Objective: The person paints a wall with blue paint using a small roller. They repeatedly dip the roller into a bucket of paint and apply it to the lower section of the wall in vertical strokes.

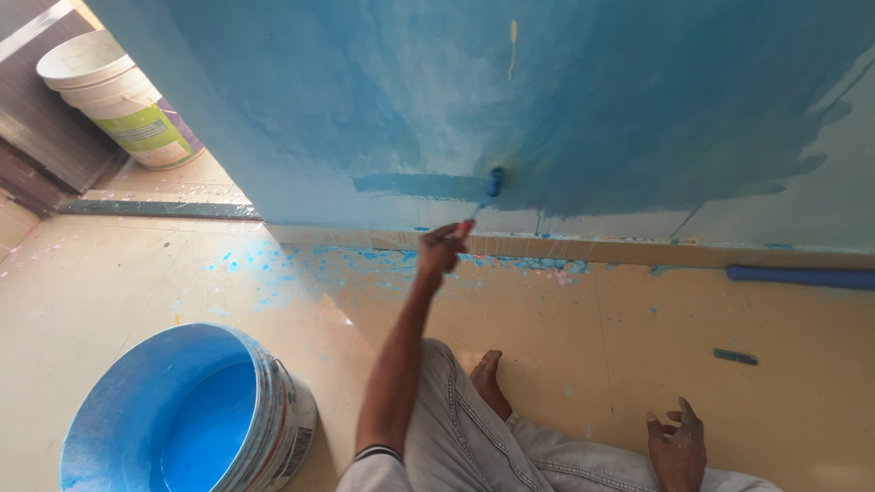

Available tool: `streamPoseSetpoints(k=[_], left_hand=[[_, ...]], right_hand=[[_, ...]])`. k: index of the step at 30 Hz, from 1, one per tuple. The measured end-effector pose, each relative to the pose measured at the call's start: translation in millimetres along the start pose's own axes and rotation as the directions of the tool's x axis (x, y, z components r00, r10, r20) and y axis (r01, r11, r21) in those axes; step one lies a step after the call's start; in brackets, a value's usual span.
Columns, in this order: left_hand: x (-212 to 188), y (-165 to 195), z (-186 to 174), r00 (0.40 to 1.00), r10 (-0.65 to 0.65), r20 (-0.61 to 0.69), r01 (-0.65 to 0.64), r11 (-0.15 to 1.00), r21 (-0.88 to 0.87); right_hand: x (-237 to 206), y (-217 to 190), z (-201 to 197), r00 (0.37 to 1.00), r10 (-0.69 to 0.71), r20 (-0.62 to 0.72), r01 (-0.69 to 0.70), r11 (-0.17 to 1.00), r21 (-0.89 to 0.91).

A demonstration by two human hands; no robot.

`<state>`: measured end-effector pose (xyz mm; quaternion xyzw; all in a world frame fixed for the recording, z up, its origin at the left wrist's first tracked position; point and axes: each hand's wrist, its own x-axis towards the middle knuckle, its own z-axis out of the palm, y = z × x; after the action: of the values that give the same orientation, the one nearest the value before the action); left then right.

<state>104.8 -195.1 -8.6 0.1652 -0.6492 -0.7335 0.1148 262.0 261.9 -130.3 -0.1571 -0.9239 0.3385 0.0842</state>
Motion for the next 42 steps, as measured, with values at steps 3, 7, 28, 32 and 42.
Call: streamPoseSetpoints(k=[3,7,28,32,42], left_hand=[[0,18,-65,0.997,0.07,-0.04,-0.069,0.997,0.038],[-15,21,-131,0.955,0.068,-0.289,-0.086,0.995,-0.048],[-31,-82,65,0.747,0.645,-0.165,-0.365,0.604,0.709],[-4,-42,-51,0.768,0.611,0.193,-0.43,0.269,0.862],[7,106,-287,0.827,0.467,0.315,-0.187,-0.299,0.936]], right_hand=[[1,-1,2,1.0,0.016,-0.004,-0.016,1.0,-0.004],[-1,0,5,1.0,-0.021,-0.023,0.02,0.999,-0.046],[-6,8,4,1.0,-0.001,0.018,0.002,0.999,-0.046],[-4,18,8,1.0,-0.014,0.004,0.015,1.0,-0.026],[5,42,29,1.0,0.011,0.021,-0.009,0.996,-0.09]])
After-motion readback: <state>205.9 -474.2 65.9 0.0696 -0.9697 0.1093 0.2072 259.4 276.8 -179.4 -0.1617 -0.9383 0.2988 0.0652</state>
